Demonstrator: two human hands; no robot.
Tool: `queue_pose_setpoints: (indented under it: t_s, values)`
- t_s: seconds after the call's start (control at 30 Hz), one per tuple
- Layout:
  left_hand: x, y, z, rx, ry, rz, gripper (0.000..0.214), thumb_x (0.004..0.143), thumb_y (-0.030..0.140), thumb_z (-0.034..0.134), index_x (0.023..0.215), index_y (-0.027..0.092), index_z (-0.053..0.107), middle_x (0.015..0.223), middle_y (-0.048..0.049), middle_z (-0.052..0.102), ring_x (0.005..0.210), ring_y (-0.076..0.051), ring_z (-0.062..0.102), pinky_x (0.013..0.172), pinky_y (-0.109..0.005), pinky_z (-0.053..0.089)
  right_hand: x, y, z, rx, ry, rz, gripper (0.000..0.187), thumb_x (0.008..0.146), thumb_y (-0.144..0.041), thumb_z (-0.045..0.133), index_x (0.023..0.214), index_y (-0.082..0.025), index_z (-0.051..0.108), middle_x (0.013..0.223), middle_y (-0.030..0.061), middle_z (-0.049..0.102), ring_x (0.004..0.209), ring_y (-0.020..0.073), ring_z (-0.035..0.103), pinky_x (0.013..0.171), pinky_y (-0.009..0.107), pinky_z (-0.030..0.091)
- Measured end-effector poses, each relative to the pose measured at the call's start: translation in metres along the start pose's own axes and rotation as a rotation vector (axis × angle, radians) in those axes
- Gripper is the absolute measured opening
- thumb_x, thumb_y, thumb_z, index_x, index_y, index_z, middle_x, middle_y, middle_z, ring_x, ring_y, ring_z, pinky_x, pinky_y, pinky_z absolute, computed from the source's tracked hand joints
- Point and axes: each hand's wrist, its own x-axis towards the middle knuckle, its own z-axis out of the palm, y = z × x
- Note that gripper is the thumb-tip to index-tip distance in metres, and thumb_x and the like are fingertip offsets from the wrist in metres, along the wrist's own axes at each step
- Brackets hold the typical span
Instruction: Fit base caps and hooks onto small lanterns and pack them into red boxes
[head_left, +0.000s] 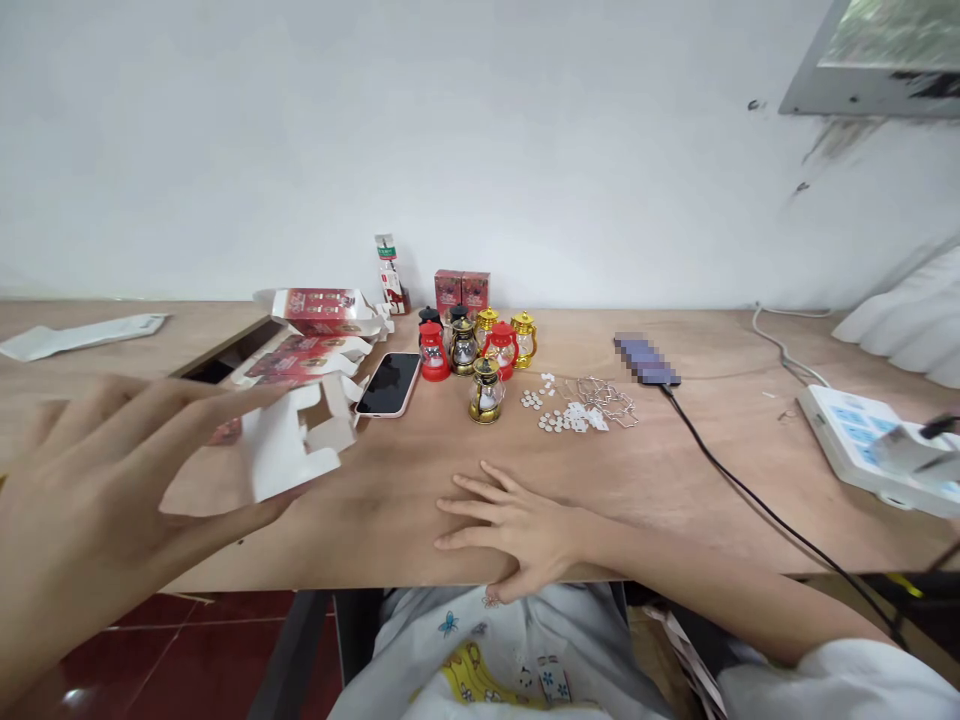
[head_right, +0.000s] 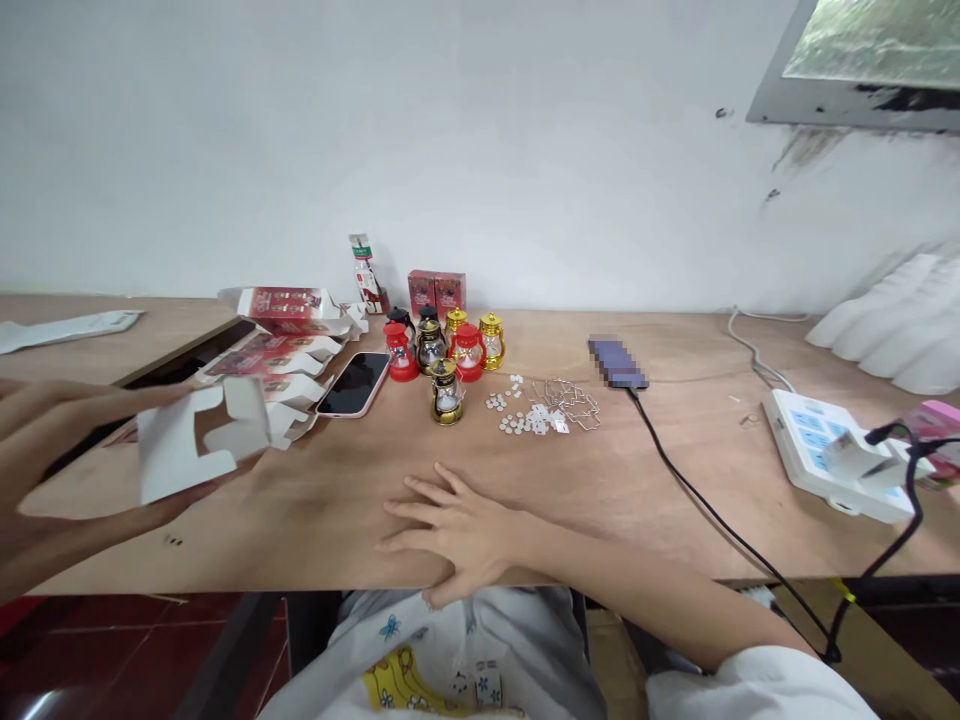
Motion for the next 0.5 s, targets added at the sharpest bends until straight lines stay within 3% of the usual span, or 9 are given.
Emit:
queue_pose_setpoints:
  t_s: [0.07, 0.13, 0.2, 0.27, 0.37, 0.43, 0.5]
  values:
    - [0.018, 0.020, 0.009, 0.132, -0.033, -0.065, 0.059, 0.078, 0.062, 0.048, 0.133, 0.040, 0.045, 0.100, -0.0095, 0.058, 0.102, -0.035, 0.049, 0.087, -0.056, 0.034, 0.000, 0.001, 0.001, 0.024, 0.026, -0.026, 0.066, 0.074, -0.040, 0.064, 0.135, -0.025, 0.043, 0.151, 0.0081, 0.032, 0.143, 0.0356, 0.011, 0.111, 0.064, 0.002]
    - [0.031, 0.033, 0.034, 0.076, 0.026, 0.004, 0.057, 0.082, 0.058, 0.046, 0.134, 0.038, 0.041, 0.108, -0.0093, 0.055, 0.102, -0.031, 0.050, 0.084, -0.052, 0.039, 0.000, 0.003, 0.001, 0.089, 0.098, -0.081, 0.057, 0.075, -0.034, 0.061, 0.130, -0.023, 0.048, 0.145, 0.0080, 0.042, 0.141, 0.0333, 0.022, 0.112, 0.061, 0.007]
    - [0.038, 0.038, 0.071, 0.029, 0.120, 0.069, 0.058, 0.082, 0.051, 0.055, 0.134, 0.033, 0.041, 0.111, -0.0103, 0.053, 0.103, -0.028, 0.051, 0.086, -0.050, 0.041, 0.000, 0.007, 0.000, 0.199, 0.250, -0.098, 0.046, 0.079, -0.026, 0.055, 0.125, -0.021, 0.050, 0.134, 0.0089, 0.053, 0.131, 0.0264, 0.041, 0.111, 0.053, 0.022]
    - [0.040, 0.040, 0.110, -0.025, 0.197, 0.218, 0.063, 0.080, 0.042, 0.063, 0.135, 0.027, 0.037, 0.110, -0.0117, 0.051, 0.104, -0.028, 0.053, 0.082, -0.045, 0.045, -0.001, 0.014, -0.002, 0.316, 0.488, -0.017, 0.038, 0.083, -0.023, 0.050, 0.121, -0.019, 0.048, 0.121, 0.0106, 0.060, 0.113, 0.0210, 0.055, 0.101, 0.044, 0.039]
    - [0.035, 0.043, 0.155, -0.071, 0.305, 0.339, 0.069, 0.077, 0.032, 0.069, 0.135, 0.024, 0.034, 0.109, -0.0122, 0.050, 0.099, -0.023, 0.055, 0.079, -0.037, 0.048, -0.002, 0.025, -0.004, 0.521, 0.823, 0.163, 0.037, 0.087, -0.037, 0.052, 0.117, -0.020, 0.042, 0.105, 0.0095, 0.061, 0.094, 0.0187, 0.061, 0.085, 0.038, 0.049]
    - [0.028, 0.045, 0.171, -0.069, 0.323, 0.392, 0.068, 0.076, 0.036, 0.070, 0.133, 0.019, 0.037, 0.106, -0.0134, 0.052, 0.093, -0.022, 0.055, 0.076, -0.035, 0.047, 0.000, 0.030, -0.004, 0.690, 0.913, 0.218, 0.042, 0.085, -0.049, 0.054, 0.114, -0.022, 0.039, 0.099, 0.0068, 0.060, 0.087, 0.0174, 0.061, 0.080, 0.035, 0.051]
    - [0.021, 0.046, 0.178, -0.046, 0.343, 0.438, 0.061, 0.075, 0.037, 0.070, 0.128, 0.020, 0.043, 0.101, -0.0120, 0.056, 0.092, -0.022, 0.056, 0.075, -0.034, 0.046, 0.003, 0.032, -0.003, 0.824, 0.919, 0.258, 0.045, 0.082, -0.057, 0.055, 0.109, -0.023, 0.041, 0.096, 0.0047, 0.059, 0.084, 0.0164, 0.060, 0.076, 0.033, 0.052]
